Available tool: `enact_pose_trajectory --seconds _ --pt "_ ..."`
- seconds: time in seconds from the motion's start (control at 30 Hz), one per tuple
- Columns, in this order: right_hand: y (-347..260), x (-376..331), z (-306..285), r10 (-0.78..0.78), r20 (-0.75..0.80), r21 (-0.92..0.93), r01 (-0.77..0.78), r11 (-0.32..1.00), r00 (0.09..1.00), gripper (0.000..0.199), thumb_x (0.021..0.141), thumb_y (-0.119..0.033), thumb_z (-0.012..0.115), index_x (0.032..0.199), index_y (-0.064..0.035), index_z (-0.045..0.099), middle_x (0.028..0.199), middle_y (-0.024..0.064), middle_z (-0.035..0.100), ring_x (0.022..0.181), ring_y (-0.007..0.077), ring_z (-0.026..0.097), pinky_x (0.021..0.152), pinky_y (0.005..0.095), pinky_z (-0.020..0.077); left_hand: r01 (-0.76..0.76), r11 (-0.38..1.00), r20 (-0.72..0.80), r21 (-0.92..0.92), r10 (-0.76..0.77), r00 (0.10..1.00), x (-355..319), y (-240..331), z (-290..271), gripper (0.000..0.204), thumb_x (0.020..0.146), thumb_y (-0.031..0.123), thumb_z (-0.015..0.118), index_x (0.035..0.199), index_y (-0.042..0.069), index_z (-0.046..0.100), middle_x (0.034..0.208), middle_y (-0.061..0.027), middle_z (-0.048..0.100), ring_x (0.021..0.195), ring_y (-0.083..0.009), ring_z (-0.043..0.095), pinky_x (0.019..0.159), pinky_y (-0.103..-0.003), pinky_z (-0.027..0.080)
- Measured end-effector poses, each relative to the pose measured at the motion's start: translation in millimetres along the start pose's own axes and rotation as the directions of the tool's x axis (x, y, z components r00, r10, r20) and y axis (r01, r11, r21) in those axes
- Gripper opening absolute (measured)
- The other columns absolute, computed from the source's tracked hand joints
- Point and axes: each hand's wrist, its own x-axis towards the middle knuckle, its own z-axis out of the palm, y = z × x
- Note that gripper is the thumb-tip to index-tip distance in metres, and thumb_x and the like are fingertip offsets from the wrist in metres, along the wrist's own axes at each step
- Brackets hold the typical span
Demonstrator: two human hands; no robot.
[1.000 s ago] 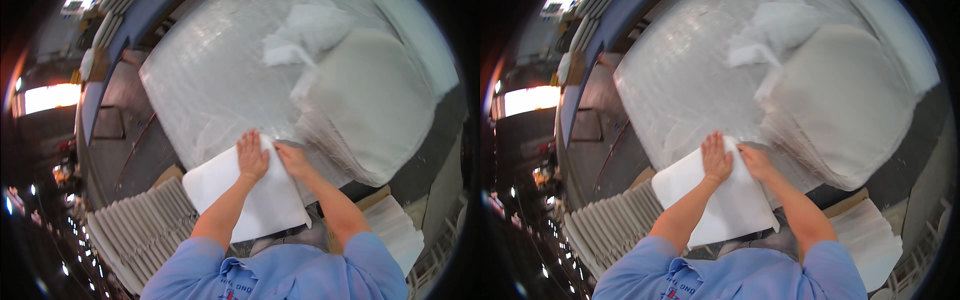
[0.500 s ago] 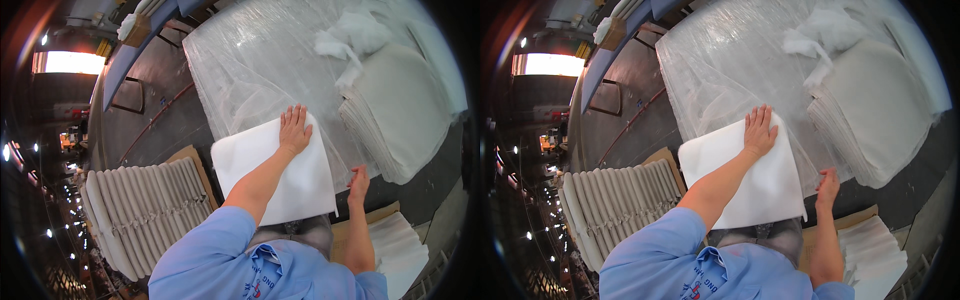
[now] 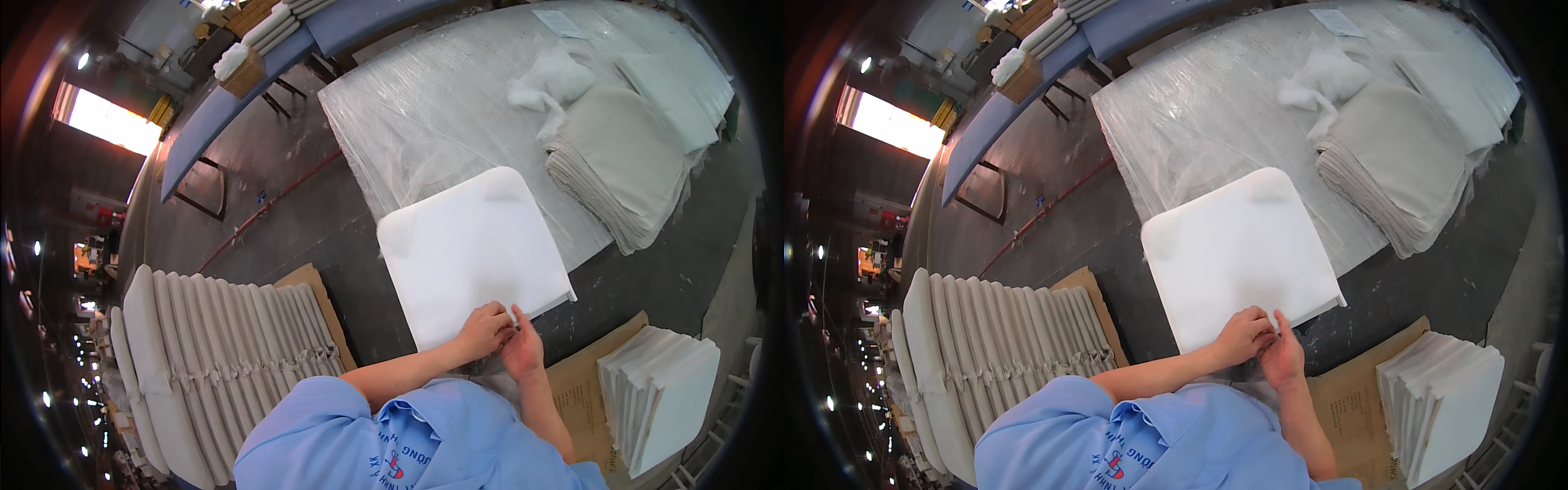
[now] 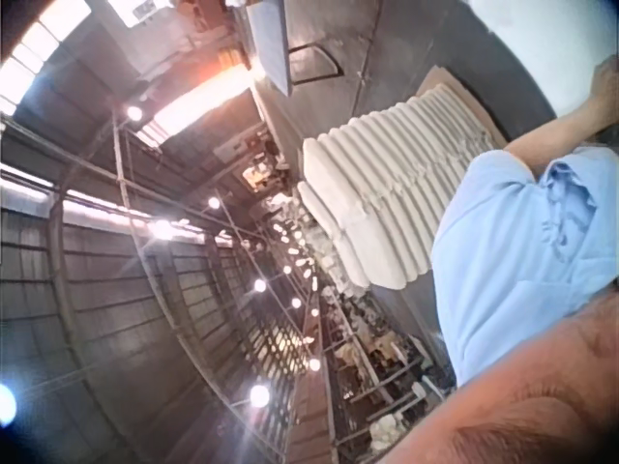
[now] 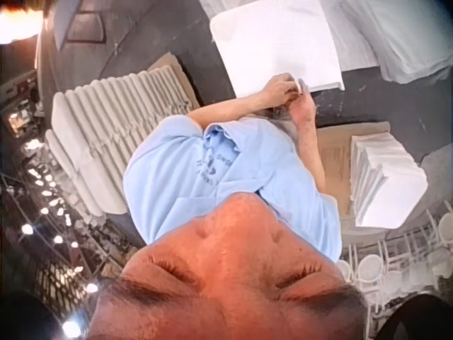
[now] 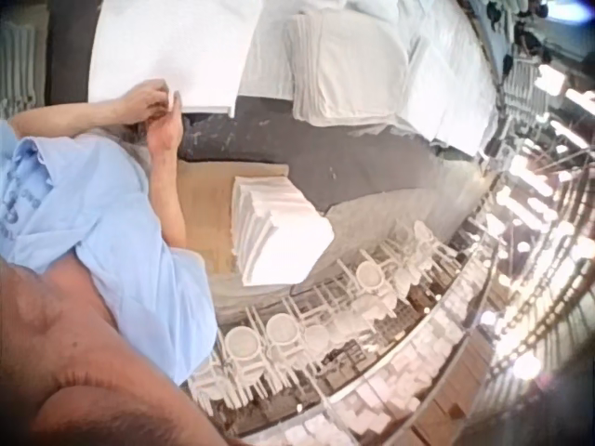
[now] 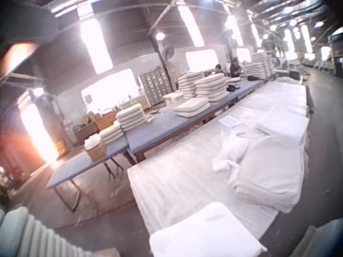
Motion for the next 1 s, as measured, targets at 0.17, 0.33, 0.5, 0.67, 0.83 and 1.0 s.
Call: enact_pose_trajectory --seconds 0.17,0.33,0.5,0.67,0.83,1.0 --pt "31.9 -12.4 -21.1 0.005 0.003 -0.012 -0.005 1.000 1.000 0.047 0.107 -0.018 0.051 0.151 -0.0097 0.039 0.129 0.0121 0.062 0.111 0.0222 0.065 0.091 0.0396 0.0574 0.189 0.976 0.195 -0.109 -0.165 0.967 -37.5 -9.3 -13.6 0.022 0.091 0.013 0.069 0.112 0.010 0.072 0.117 -0.0136 0.064 0.106 -0.0324 0.064 0.090 -0.042 0.053" --pt "49.0 -32.3 -29.0 -0.160 -0.262 -0.044 0.153 0.987 0.952 0.034 0.102 -0.005 0.057 0.134 -0.0054 0.044 0.119 0.0200 0.065 0.098 0.0294 0.071 0.078 0.0376 0.0632 0.254 0.967 -0.169 0.000 -0.251 0.953 -41.8 -58.7 -51.5 0.053 0.097 0.020 0.066 0.145 0.007 0.051 0.153 -0.0199 0.047 0.145 -0.0355 0.041 0.118 -0.044 0.036" --pt "45.9 -49.6 -98.3 -0.134 -0.396 -0.114 0.096 0.989 0.908 0.015 0.103 -0.009 0.057 0.116 -0.0048 0.049 0.122 0.0221 0.066 0.101 0.0298 0.071 0.076 0.0384 0.0621 0.605 0.792 -0.724 -0.081 -0.464 0.511 -5.5 -144.0 -155.9 0.061 0.099 0.012 0.061 0.150 -0.010 0.036 0.151 -0.0260 0.043 0.140 -0.0357 0.044 0.119 -0.041 0.032" --pt "41.1 -60.2 -143.0 -0.164 -0.544 -0.191 0.069 0.979 0.823 0.005 0.102 -0.009 0.056 0.107 -0.0083 0.055 0.118 0.0138 0.071 0.084 0.0197 0.068 0.065 0.0314 0.0548 0.563 0.642 -0.336 -0.519 -0.760 0.557 9.7 -141.7 -143.3 0.075 0.109 0.030 0.048 0.162 -0.002 0.005 0.164 -0.0223 0.027 0.148 -0.0316 0.037 0.119 -0.039 0.033" --pt "45.5 -33.7 -178.6 -0.242 -0.652 -0.301 0.048 0.952 0.719 0.004 0.096 -0.010 0.063 0.097 -0.0071 0.065 0.095 0.0058 0.074 0.064 0.0122 0.057 0.050 0.0292 0.0427 0.758 0.652 -0.577 -0.013 -0.624 0.526 18.0 -114.7 -142.5 0.067 0.108 0.031 0.047 0.160 -0.003 0.019 0.164 -0.0243 0.026 0.150 -0.0374 0.031 0.124 -0.045 0.025" --pt "55.5 34.9 -190.7 -0.178 -0.721 -0.249 -0.011 0.968 0.669 0.005 0.086 0.000 0.070 0.089 -0.0038 0.073 0.081 0.0038 0.069 0.064 0.0148 0.062 0.054 0.0306 0.0508 0.450 0.753 -0.385 0.480 -0.280 0.879 59.0 -111.9 -116.0 0.063 0.107 0.030 0.047 0.157 -0.002 0.029 0.164 -0.0247 0.025 0.153 -0.0386 0.021 0.125 -0.047 0.020"
